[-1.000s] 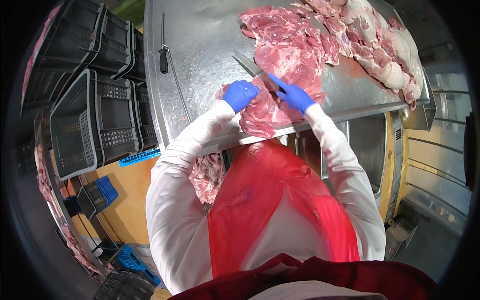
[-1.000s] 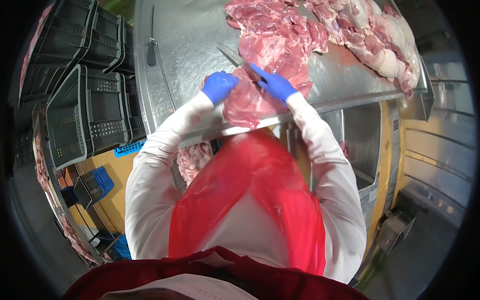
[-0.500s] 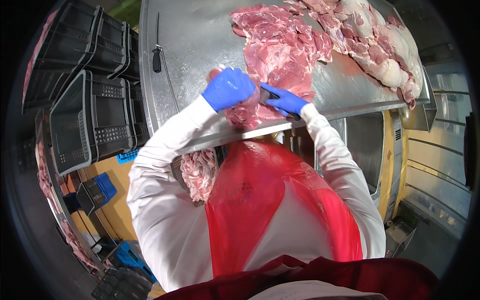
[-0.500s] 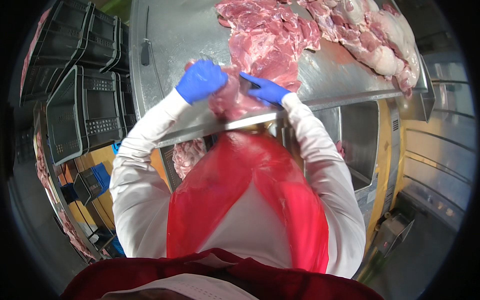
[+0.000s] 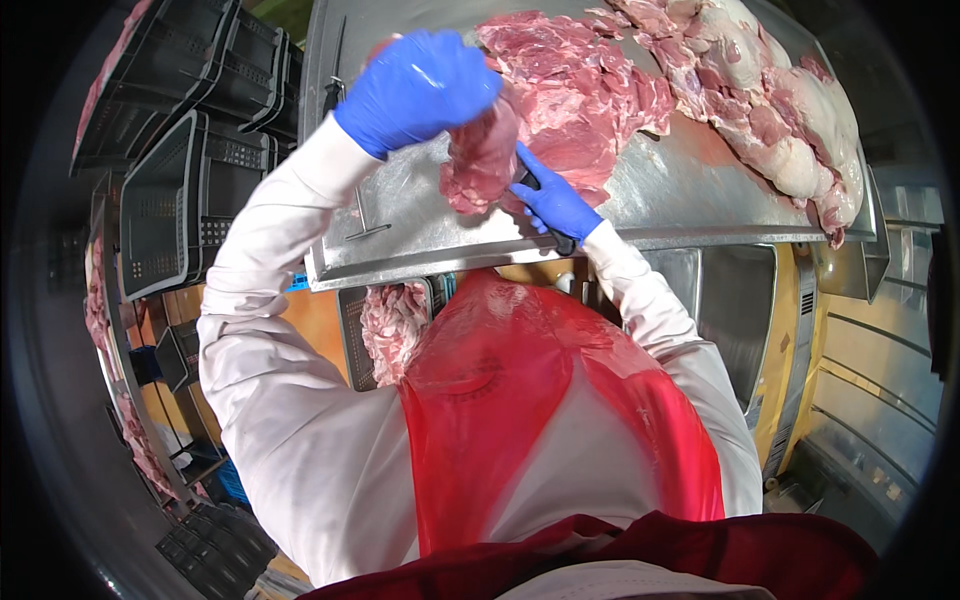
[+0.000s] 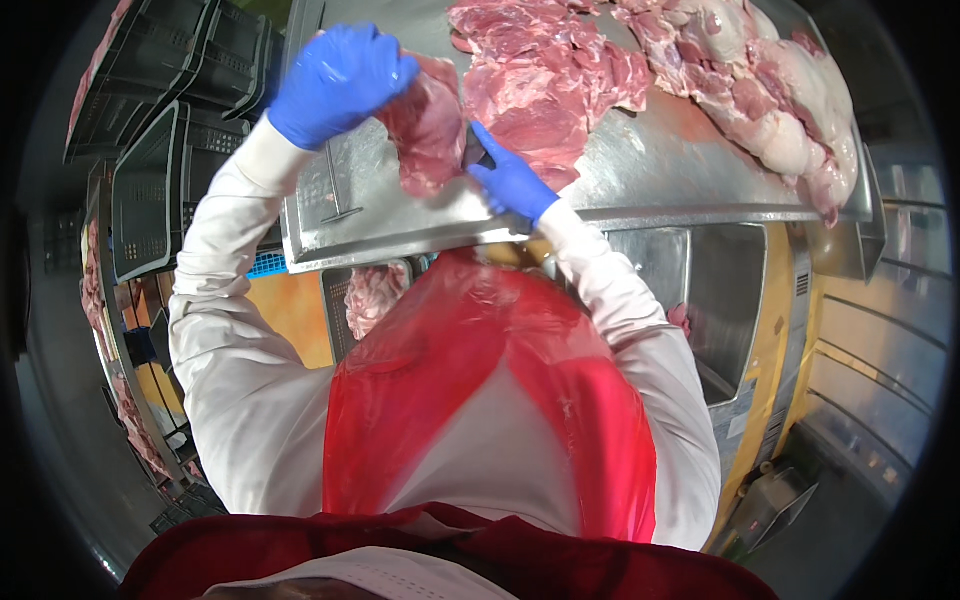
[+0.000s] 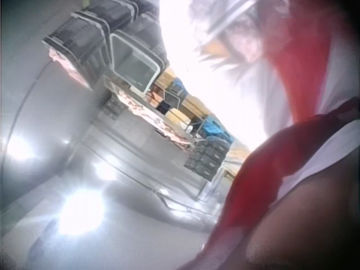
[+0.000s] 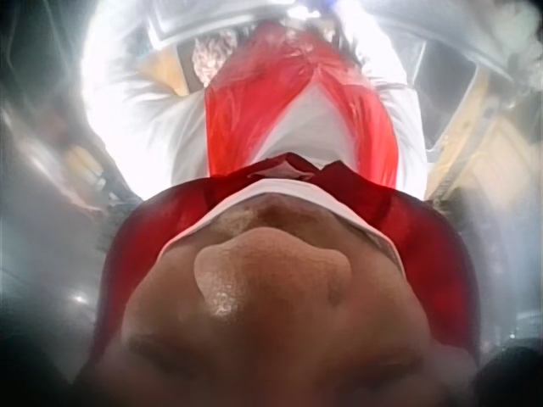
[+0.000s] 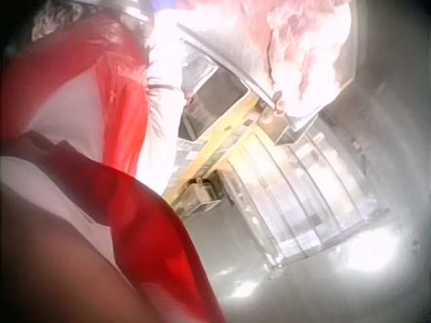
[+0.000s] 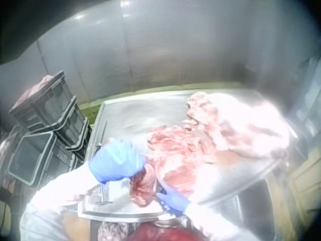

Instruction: The person places a metal tray on a stainless steel table, then uses a knife to cut large pieces of raw meat into smaller portions. The cut pieces are placed into the tray.

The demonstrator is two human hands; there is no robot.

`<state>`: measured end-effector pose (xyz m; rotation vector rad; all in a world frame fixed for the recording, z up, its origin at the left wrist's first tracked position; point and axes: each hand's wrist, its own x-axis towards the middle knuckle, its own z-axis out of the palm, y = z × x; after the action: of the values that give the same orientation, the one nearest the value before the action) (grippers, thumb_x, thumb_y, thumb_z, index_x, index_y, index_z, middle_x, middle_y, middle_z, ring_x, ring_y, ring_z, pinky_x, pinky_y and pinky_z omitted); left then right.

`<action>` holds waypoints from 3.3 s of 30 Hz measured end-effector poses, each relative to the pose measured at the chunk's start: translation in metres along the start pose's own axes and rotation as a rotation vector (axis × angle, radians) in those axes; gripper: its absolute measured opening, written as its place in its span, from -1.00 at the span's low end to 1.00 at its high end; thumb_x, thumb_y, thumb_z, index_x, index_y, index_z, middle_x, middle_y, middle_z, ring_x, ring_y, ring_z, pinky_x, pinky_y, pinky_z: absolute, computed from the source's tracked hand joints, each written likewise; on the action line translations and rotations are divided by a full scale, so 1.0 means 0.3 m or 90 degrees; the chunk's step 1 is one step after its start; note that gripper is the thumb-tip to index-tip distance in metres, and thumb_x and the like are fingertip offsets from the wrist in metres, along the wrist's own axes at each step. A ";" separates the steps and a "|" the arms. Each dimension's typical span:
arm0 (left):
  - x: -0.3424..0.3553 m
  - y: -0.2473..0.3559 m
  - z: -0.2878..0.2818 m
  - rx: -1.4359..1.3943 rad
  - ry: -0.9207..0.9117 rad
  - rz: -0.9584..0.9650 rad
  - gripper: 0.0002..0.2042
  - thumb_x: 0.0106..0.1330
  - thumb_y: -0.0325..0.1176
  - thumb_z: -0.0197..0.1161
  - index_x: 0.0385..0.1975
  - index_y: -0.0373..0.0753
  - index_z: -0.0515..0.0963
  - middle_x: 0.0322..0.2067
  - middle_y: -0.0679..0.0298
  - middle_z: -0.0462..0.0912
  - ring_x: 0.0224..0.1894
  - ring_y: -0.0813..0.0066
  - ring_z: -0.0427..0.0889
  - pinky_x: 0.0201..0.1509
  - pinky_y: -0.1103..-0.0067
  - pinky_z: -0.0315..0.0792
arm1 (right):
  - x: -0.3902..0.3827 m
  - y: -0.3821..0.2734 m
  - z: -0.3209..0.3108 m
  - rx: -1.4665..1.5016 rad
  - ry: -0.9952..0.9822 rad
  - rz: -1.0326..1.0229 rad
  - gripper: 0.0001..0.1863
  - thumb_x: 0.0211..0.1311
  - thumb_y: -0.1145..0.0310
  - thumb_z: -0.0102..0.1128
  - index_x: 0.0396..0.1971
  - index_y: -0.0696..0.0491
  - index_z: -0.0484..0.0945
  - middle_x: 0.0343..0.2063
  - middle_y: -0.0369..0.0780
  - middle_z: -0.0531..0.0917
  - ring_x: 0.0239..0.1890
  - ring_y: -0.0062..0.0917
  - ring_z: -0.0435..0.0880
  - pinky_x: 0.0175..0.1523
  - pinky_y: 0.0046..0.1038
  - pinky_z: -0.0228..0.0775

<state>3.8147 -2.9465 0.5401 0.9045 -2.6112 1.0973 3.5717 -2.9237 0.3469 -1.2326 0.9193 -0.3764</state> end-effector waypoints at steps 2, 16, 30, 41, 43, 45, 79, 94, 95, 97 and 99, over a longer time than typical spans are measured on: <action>0.010 -0.044 0.007 -0.029 -0.001 -0.023 -0.93 0.03 -0.33 0.25 -0.53 -0.07 0.49 -0.59 0.31 0.46 -0.46 0.35 0.57 -0.50 0.43 0.44 | -0.037 0.002 -0.005 -0.033 0.008 0.027 -0.21 0.34 0.39 0.07 0.48 -0.18 -0.09 -0.59 -0.34 0.47 -0.72 -0.73 0.31 -0.63 -0.62 0.23; 0.296 -0.217 -0.196 0.173 0.087 -0.022 -0.90 -0.06 -0.36 0.16 -0.59 -0.11 0.37 -0.66 0.27 0.29 -0.54 0.26 0.41 -0.53 0.37 0.32 | 0.061 0.058 0.058 0.049 -0.234 0.014 -0.19 0.32 0.31 0.10 0.48 -0.08 -0.11 -0.58 -0.36 0.43 -0.70 -0.70 0.34 -0.60 -0.57 0.23; 0.789 0.350 -0.077 -0.470 0.410 -0.104 -0.86 -0.11 -0.39 0.29 -0.50 -0.19 0.65 -0.54 0.12 0.64 -0.45 0.15 0.67 -0.33 0.39 0.56 | -1.018 0.078 -0.470 0.029 0.769 -0.070 -0.29 0.35 0.40 0.15 0.44 -0.20 0.08 -0.61 -0.40 0.37 -0.71 -0.79 0.22 -0.67 -0.70 0.07; 0.772 1.464 0.420 -1.667 -0.362 -0.373 -0.84 0.31 -0.26 0.16 -0.36 -0.17 0.62 -0.38 0.12 0.69 -0.36 0.26 0.65 -0.32 0.40 0.44 | -1.088 -0.085 -0.410 0.023 0.906 -0.105 -0.33 0.35 0.47 0.11 0.41 -0.17 0.14 -0.61 -0.36 0.40 -0.74 -0.75 0.26 -0.70 -0.67 0.08; 0.618 1.326 0.525 -1.253 -0.298 -0.460 -0.78 0.34 -0.27 0.10 -0.05 -0.03 0.41 -0.07 0.00 0.41 -0.06 0.01 0.41 -0.17 0.05 0.30 | -1.069 0.000 -0.390 0.083 0.918 -0.063 -0.37 0.35 0.48 0.11 0.38 -0.08 0.17 -0.62 -0.37 0.39 -0.74 -0.75 0.27 -0.71 -0.67 0.07; 0.448 1.133 0.631 -0.386 -0.431 -0.471 -0.55 0.37 -0.28 0.04 0.26 0.10 0.21 0.24 -0.11 0.14 0.23 -0.24 0.17 -0.01 -0.29 0.15 | -0.998 0.036 -0.371 0.111 0.842 -0.028 -0.45 0.35 0.46 0.12 0.32 -0.01 0.23 -0.62 -0.38 0.39 -0.75 -0.74 0.26 -0.71 -0.67 0.07; -0.368 0.648 0.997 -0.280 -0.532 -0.851 0.01 0.06 0.15 0.26 0.47 -0.12 -0.09 0.47 0.02 -0.15 0.48 -0.09 -0.11 0.28 -0.36 -0.14 | 0.304 0.368 -0.254 -0.449 0.078 -0.201 -0.30 0.36 0.32 0.00 0.45 -0.17 -0.03 -0.22 0.19 0.61 -0.13 0.08 0.62 -0.08 -0.12 0.45; -0.287 0.446 1.242 -0.583 -0.276 -1.401 0.07 0.00 -0.07 0.40 0.35 -0.53 -0.15 0.17 -0.28 0.38 0.20 -0.01 0.48 0.28 0.31 0.35 | -0.052 0.143 -0.356 -0.373 0.079 0.047 -0.30 0.36 0.35 0.02 0.45 -0.24 0.00 -0.25 0.12 0.64 -0.34 -0.01 0.66 -0.20 -0.20 0.46; -0.306 0.435 1.249 -0.574 -0.313 -1.369 0.03 0.00 -0.11 0.37 0.33 -0.55 -0.11 0.15 -0.26 0.41 0.18 -0.01 0.49 0.26 0.34 0.37 | 0.006 0.168 -0.348 -0.381 0.095 0.002 -0.29 0.35 0.36 0.02 0.45 -0.24 0.01 -0.28 0.12 0.64 -0.36 -0.02 0.65 -0.22 -0.20 0.45; -0.330 0.414 1.238 -0.567 -0.353 -1.326 -0.06 0.00 -0.20 0.33 0.30 -0.59 -0.04 0.11 -0.22 0.47 0.14 -0.02 0.53 0.22 0.39 0.41 | 0.158 0.114 -0.281 -0.380 0.084 -0.006 -0.29 0.33 0.38 0.03 0.45 -0.22 0.02 -0.39 0.14 0.62 -0.38 0.00 0.64 -0.25 -0.17 0.43; -0.362 0.436 1.212 -0.679 -0.186 -1.346 -0.15 -0.07 -0.22 0.35 0.23 -0.54 0.16 0.09 -0.17 0.50 0.12 0.00 0.54 0.17 0.41 0.44 | 0.358 0.106 -0.237 -0.439 0.104 -0.239 -0.28 0.30 0.37 0.03 0.44 -0.23 0.03 -0.43 0.16 0.59 -0.37 0.03 0.63 -0.25 -0.13 0.40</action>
<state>3.8519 -3.0768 0.1624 2.1634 -0.6072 -0.8545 3.5749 -3.0334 0.2723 -2.0460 0.9925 -0.4801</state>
